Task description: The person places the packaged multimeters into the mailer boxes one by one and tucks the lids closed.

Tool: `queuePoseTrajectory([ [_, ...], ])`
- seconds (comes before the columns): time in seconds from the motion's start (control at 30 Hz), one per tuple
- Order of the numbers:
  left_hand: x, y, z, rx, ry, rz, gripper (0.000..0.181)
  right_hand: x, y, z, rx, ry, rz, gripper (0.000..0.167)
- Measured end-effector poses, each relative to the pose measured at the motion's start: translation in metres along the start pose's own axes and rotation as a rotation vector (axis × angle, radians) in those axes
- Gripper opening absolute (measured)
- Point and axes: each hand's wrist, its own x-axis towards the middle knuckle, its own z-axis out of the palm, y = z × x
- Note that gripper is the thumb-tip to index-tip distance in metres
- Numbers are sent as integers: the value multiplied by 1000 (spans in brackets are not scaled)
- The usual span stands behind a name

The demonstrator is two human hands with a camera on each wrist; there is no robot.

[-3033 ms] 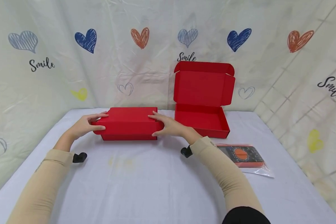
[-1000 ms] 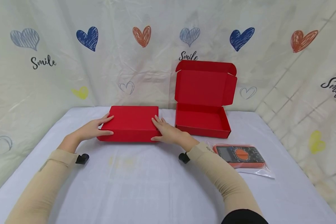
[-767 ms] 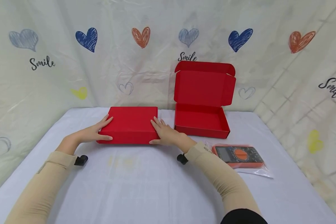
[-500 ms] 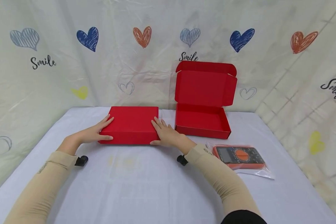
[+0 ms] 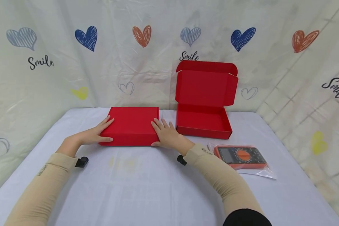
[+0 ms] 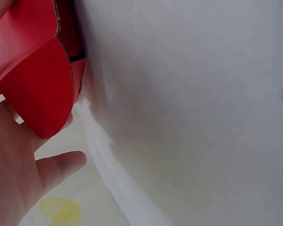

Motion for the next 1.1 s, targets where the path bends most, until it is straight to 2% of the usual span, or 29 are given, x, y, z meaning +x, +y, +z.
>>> queuePoseTrajectory([
  [0.27,2,-1,-1,10,6,-14,99,-1,2,0,45,-2,-11,102],
  [0.47,5,-2,-4,29,2,-19,101,-2,9,-1,137,-16,-34,102],
  [0.7,7,1,-10,12,0,-12,101,2,17,-3,280,-42,-29,105],
  [0.93,10,-3,-14,-4,21,-23,99,9,16,-3,306,-42,-20,104],
  [1.1,10,-7,-11,-12,45,-26,98,12,12,-3,292,-44,-6,102],
])
